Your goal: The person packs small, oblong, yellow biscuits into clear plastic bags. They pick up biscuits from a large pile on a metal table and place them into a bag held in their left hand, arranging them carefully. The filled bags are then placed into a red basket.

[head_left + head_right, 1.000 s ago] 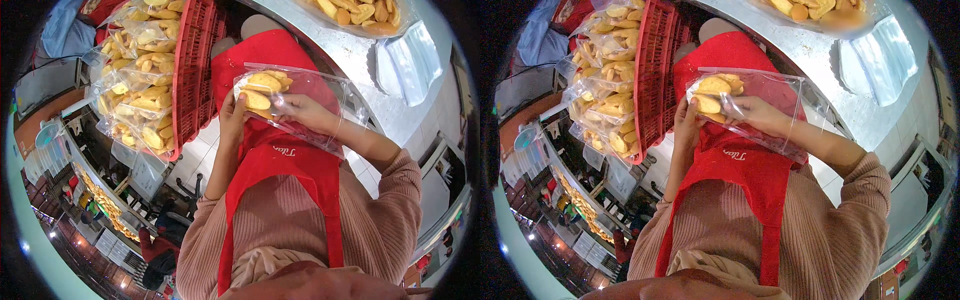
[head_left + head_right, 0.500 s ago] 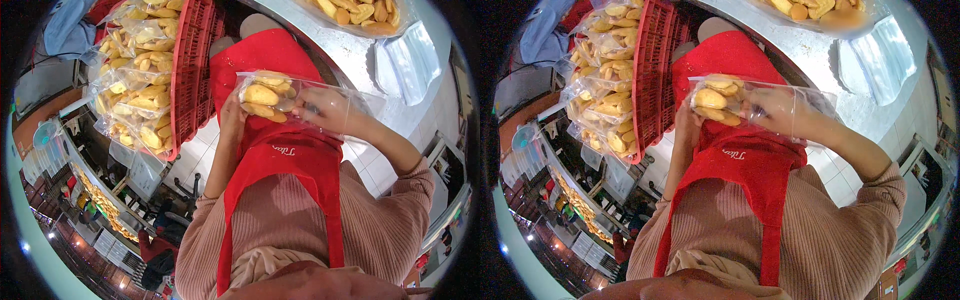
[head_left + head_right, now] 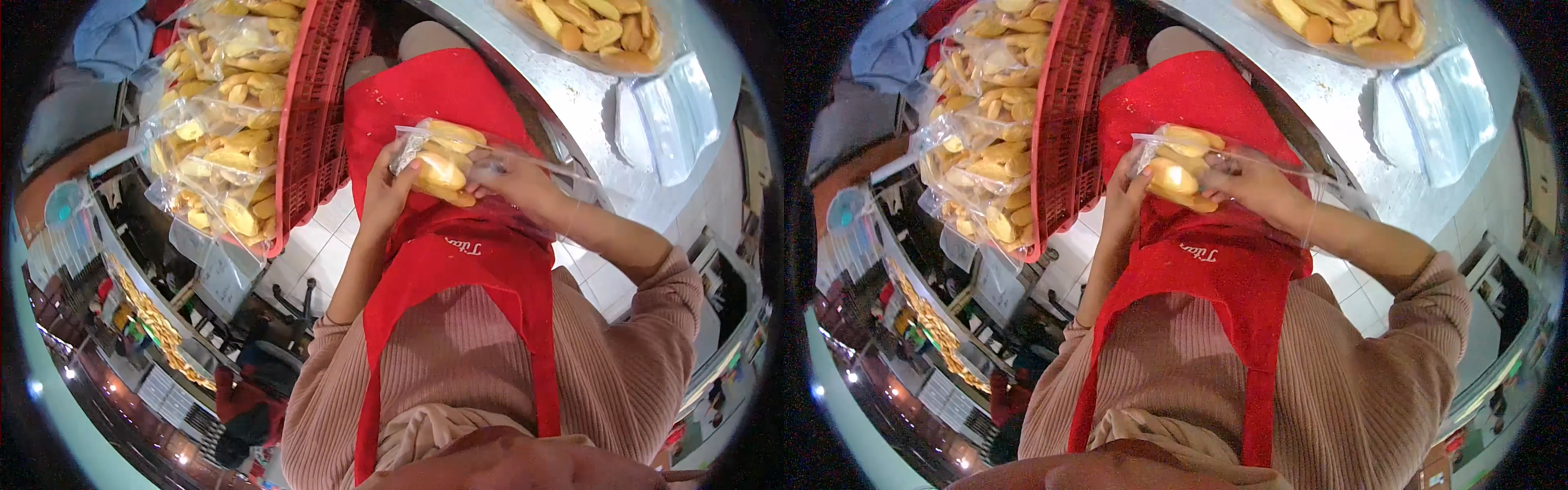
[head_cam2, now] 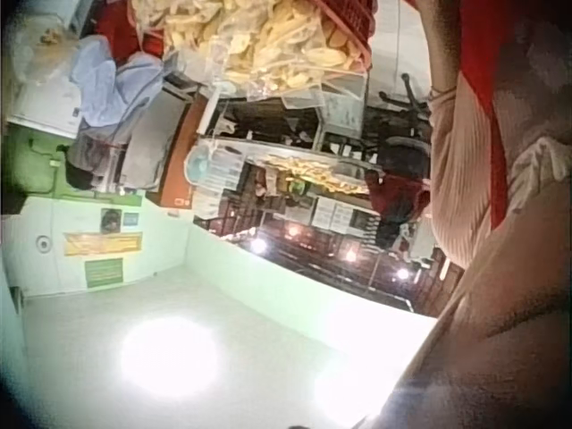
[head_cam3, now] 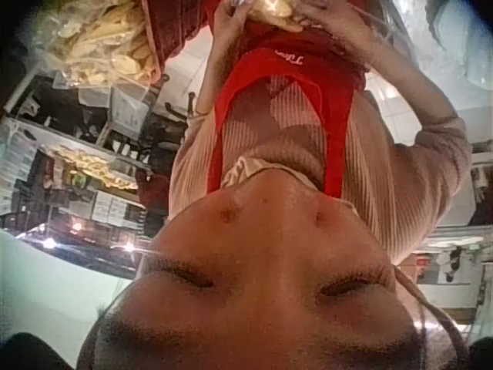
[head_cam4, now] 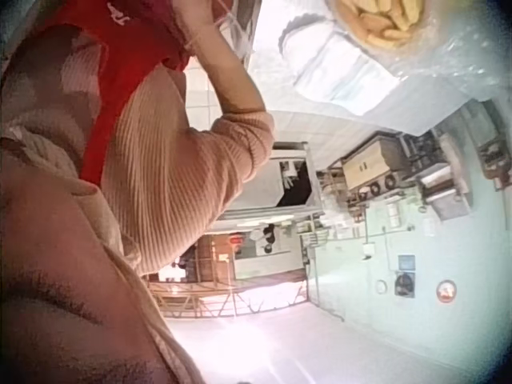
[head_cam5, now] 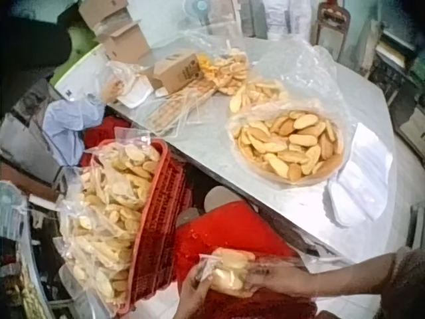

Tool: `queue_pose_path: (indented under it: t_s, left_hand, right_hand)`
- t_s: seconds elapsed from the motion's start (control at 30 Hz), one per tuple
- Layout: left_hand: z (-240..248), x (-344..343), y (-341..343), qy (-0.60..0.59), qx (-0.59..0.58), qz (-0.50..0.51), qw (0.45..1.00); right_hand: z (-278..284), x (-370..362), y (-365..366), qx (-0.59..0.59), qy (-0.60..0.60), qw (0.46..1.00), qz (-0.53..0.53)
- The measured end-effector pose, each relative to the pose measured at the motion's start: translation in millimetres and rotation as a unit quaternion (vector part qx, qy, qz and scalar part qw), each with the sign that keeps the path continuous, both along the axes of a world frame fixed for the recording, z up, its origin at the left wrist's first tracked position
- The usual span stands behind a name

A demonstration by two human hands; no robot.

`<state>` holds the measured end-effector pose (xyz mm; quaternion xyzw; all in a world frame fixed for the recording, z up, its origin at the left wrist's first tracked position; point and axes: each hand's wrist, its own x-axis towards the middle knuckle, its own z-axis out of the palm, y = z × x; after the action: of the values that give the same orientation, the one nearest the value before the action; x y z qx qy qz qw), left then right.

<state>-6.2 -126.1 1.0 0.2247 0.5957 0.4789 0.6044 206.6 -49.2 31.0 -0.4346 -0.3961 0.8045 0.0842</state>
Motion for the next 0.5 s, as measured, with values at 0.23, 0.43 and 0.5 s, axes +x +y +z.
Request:
queue_pose_path:
  t_s: [0.23, 0.43, 0.5]
  left_hand:
    - [5, 12, 5, 0.171, 0.072, 0.015, 0.983]
    - [16, 16, 3, 0.106, 0.058, 0.008, 0.993]
    - [25, 14, 5, 0.079, 0.082, -0.008, 0.993]
  right_hand:
    - [2, -7, -4, 0.110, -0.067, 0.990, 0.056]
    - [25, -19, -7, 0.050, -0.024, 0.998, 0.038]
    - [14, -18, -9, -0.143, 0.063, 0.985, -0.079]
